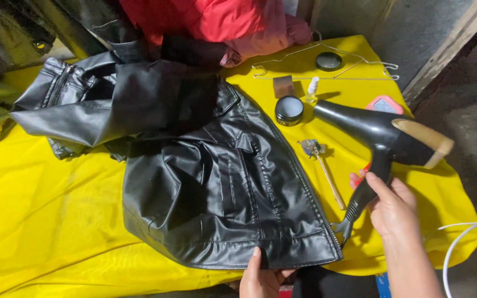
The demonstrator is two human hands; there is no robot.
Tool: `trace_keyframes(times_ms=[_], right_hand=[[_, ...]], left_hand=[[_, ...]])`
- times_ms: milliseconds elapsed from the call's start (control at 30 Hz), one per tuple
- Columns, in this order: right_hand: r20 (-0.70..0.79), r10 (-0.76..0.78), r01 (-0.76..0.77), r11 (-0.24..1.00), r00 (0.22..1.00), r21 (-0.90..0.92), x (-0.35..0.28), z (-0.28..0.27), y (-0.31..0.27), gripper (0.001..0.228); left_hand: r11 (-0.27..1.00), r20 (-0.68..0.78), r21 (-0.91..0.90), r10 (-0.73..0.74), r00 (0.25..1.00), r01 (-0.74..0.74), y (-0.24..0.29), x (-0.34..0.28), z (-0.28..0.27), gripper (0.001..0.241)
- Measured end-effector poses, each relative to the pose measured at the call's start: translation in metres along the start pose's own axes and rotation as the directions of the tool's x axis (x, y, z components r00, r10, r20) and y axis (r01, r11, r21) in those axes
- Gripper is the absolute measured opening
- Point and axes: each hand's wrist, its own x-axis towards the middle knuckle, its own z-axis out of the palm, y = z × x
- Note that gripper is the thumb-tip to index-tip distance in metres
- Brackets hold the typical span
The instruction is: Cleaning and treating a black leather jacket using a hairdryer, cleaning solution, and a sponge.
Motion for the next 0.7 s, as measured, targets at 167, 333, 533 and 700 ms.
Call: trace_keyframes(times_ms=[167,333,533,700], right_hand=[[0.084,-0.160,0.162,0.986,0.984,-0.024,-0.017,-0.012,-0.020,0.031],[0.149,-0.247,0.249,0.969,0.957,0.007,-0.033,-0.025,-0.052,0.048],[0.147,-0.095,0.135,0.949,0.985,-0.285,-0.095,-0.010,-0.087,0.038],[0.342,-0.132,0.151,0.988,0.930,-0.030,-0.058,-0.053,-0.039,0.039]], left_hand=[[0.998,0.044,-0.026,0.051,0.998,-0.050,-0.006,0.013,-0.011,0.065],[0.998,0.173,0.000,0.066,0.983,-0.067,-0.017,0.046,-0.036,0.062],[0.996,0.204,-0.044,0.079,0.976,-0.071,-0.015,0.039,-0.036,0.055],[0.998,0.134,0.029,0.049,0.990,-0.053,-0.013,0.032,-0.031,0.056]])
